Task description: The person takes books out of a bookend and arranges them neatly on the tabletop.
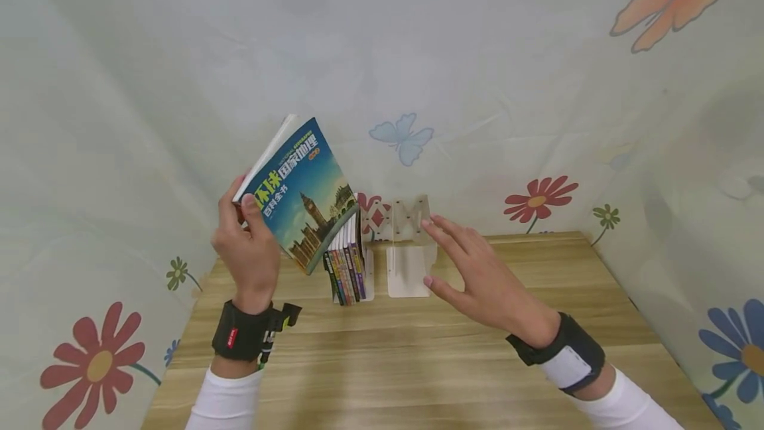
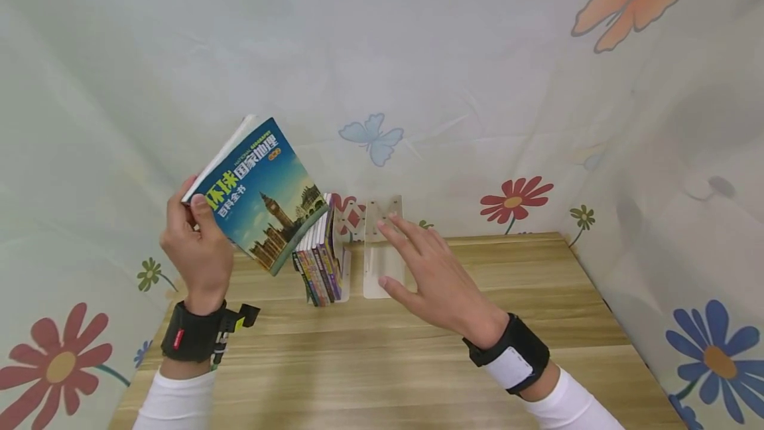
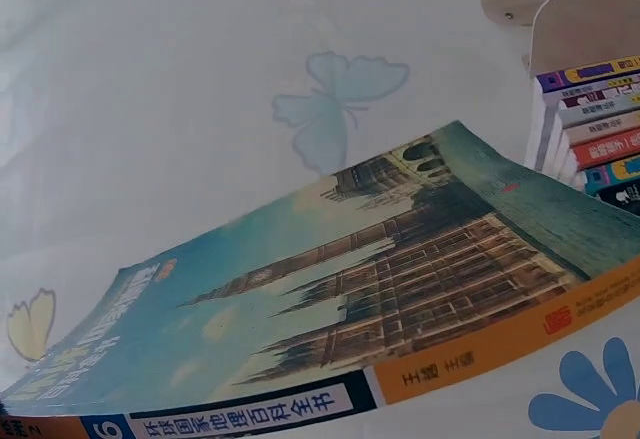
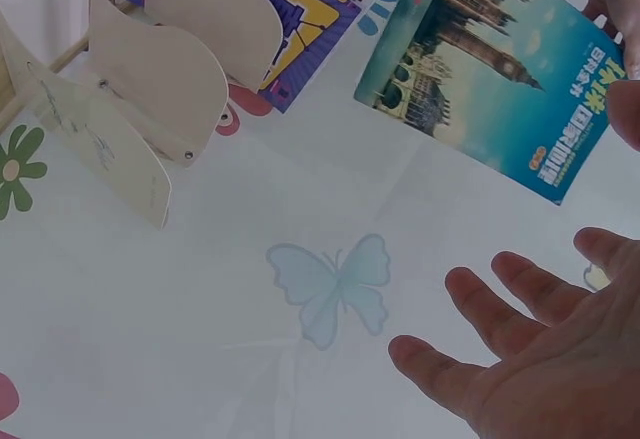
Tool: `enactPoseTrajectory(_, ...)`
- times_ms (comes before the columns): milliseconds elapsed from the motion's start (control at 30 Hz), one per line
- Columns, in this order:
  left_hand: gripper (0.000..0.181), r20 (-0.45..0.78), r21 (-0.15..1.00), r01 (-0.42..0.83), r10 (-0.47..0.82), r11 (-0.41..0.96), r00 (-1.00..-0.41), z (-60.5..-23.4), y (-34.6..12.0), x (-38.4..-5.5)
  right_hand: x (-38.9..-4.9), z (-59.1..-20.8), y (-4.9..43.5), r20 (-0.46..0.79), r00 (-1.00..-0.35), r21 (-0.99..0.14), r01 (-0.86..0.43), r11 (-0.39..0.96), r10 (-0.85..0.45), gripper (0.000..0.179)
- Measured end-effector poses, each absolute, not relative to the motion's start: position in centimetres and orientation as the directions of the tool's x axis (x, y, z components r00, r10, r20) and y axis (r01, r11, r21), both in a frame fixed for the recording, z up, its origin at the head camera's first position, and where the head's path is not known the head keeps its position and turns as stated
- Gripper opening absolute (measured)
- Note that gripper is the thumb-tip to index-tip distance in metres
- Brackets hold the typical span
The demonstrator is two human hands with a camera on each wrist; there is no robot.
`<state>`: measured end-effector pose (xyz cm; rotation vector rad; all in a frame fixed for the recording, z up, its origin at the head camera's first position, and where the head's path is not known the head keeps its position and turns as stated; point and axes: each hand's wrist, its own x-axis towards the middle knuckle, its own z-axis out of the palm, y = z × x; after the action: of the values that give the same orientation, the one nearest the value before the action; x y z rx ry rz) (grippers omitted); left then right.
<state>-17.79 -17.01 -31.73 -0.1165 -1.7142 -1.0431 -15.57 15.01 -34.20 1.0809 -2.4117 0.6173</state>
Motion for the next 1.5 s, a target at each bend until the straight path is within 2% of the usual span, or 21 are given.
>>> enactPoseTrajectory(200, 0.03, 0.836, 0.547, 0.56, -0.38, 0.622, -0.395, -30.9, -16.5, -17.1, -15.4, -34.0, 14.9, 0.548, -0.601, -0.212, -0.773, 0.598, -0.582, 0.075)
enactPoseTrajectory(567, 0.031, 0.837, 0.543, 0.62, -0.309, 0.567, -0.451, -30.6, -14.7, -15.9, -15.3, -33.9, 14.9, 0.544, -0.604, -0.213, -0.771, 0.601, -0.582, 0.076)
enactPoseTrajectory(767, 0.03, 0.817, 0.574, 0.671, -0.264, 0.47, -0.513, -30.8, -13.7, -15.4, -15.4, -33.8, 15.0, 0.535, -0.618, -0.219, -0.76, 0.612, -0.576, 0.076)
enactPoseTrajectory(1067, 0.028, 0.715, 0.698, 0.692, -0.235, 0.184, -0.659, -30.9, -12.8, -14.3, -15.4, -33.9, 15.1, 0.528, -0.632, -0.249, -0.754, 0.608, -0.568, 0.075)
enactPoseTrajectory(1500, 0.03, 0.631, 0.773, 0.63, -0.191, 0.075, -0.752, -30.9, -12.5, -12.8, -15.1, -33.9, 15.1, 0.521, -0.661, -0.335, -0.74, 0.583, -0.54, 0.08)
